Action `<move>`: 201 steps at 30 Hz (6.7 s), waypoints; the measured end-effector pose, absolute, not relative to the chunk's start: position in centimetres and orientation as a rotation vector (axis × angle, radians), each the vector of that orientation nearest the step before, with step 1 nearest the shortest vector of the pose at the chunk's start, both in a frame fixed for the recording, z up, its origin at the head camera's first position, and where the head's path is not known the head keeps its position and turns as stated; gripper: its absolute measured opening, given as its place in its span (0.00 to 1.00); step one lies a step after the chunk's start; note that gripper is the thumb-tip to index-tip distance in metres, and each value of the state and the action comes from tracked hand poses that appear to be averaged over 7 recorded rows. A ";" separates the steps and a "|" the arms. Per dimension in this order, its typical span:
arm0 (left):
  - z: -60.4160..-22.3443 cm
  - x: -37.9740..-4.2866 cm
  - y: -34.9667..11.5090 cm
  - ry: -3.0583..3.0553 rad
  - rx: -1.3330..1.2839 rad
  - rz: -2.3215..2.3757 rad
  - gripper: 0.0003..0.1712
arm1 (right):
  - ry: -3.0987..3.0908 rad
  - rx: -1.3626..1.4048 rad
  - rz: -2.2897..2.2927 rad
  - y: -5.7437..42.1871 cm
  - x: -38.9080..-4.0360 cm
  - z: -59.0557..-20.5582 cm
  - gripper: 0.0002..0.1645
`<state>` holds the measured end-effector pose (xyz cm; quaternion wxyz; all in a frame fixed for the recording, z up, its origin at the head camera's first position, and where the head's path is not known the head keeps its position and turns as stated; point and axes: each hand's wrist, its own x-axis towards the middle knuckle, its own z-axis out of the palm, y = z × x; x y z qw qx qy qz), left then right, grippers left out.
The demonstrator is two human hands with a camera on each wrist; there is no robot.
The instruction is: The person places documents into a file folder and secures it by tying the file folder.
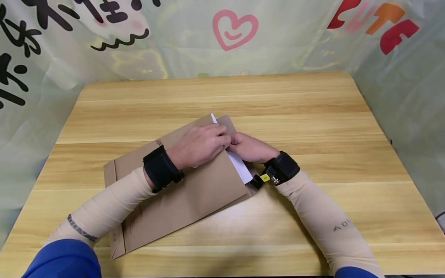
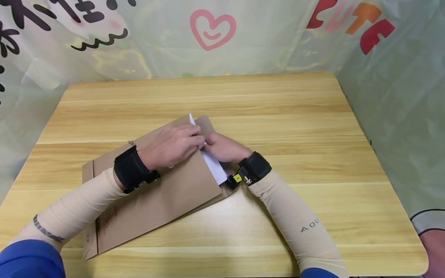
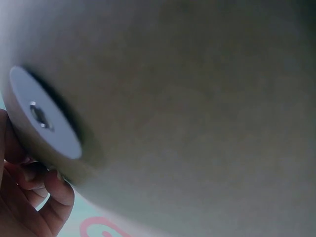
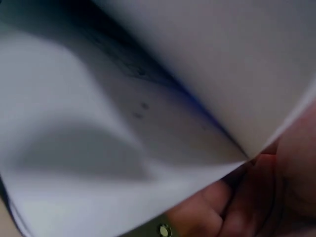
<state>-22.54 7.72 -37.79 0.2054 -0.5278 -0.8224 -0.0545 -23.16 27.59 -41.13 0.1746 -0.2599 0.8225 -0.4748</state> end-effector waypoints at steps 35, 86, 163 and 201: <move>-36.6 -23.3 8.0 -2.388 -1.355 -0.161 0.12 | 2.218 -0.710 -1.266 28.6 -22.9 -39.4 0.20; -38.8 -29.9 5.0 -3.085 -0.808 -0.644 0.16 | 2.537 -0.482 -1.019 29.3 -23.7 -40.3 0.15; -30.5 -24.9 0.7 -2.024 -0.757 -2.263 0.12 | 2.057 -0.724 -2.682 33.0 -21.2 -33.6 0.16; -32.3 -25.5 4.8 -2.269 -0.637 -1.956 0.10 | 2.794 -0.571 -2.340 35.4 -20.3 -34.1 0.10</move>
